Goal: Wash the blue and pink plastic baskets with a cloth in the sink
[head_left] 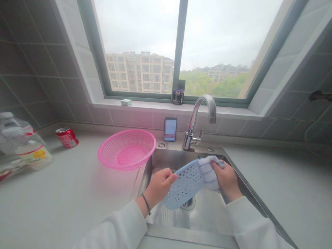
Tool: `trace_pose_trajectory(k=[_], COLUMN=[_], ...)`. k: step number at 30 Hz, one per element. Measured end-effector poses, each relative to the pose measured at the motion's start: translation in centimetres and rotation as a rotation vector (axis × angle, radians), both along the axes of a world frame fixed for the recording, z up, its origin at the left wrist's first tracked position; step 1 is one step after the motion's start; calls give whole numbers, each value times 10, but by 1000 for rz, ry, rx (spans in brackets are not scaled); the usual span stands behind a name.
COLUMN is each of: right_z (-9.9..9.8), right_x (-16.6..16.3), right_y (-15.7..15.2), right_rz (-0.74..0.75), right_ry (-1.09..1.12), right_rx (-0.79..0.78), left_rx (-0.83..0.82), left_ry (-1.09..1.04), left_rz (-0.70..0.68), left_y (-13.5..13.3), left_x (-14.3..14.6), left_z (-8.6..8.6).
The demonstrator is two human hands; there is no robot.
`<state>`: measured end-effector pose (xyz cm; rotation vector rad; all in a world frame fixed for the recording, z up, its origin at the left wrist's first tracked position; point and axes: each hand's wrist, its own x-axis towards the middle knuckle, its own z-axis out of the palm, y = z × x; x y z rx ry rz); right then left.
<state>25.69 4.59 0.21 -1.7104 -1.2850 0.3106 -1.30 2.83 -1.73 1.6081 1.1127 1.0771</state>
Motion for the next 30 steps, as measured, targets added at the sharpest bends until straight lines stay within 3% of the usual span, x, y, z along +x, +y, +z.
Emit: trace_pose_trajectory(k=[5, 12, 18, 20, 25, 27, 30], right_z=[-1, 8, 14, 13, 14, 15, 14], right_x=[0, -8, -63, -60, -18, -19, -43], right_y=[1, -8, -34, -28, -5, -7, -22], right_rz=[74, 76, 571, 535, 105, 95, 288], right_ry=[-16, 21, -62, -58, -18, -3, 20], right_rx=[-11, 64, 42, 50, 63, 59, 57], left_rx=[-88, -72, 4, 6, -2, 7, 2], left_ry=[-80, -40, 137, 156, 117, 113, 118], left_rz=[-83, -94, -72, -60, -54, -48, -12], left_y=[4, 2, -2, -3, -4, -3, -2], left_x=[2, 5, 10, 8, 5, 6, 6], left_z=[-5, -11, -9, -7, -6, -8, -11])
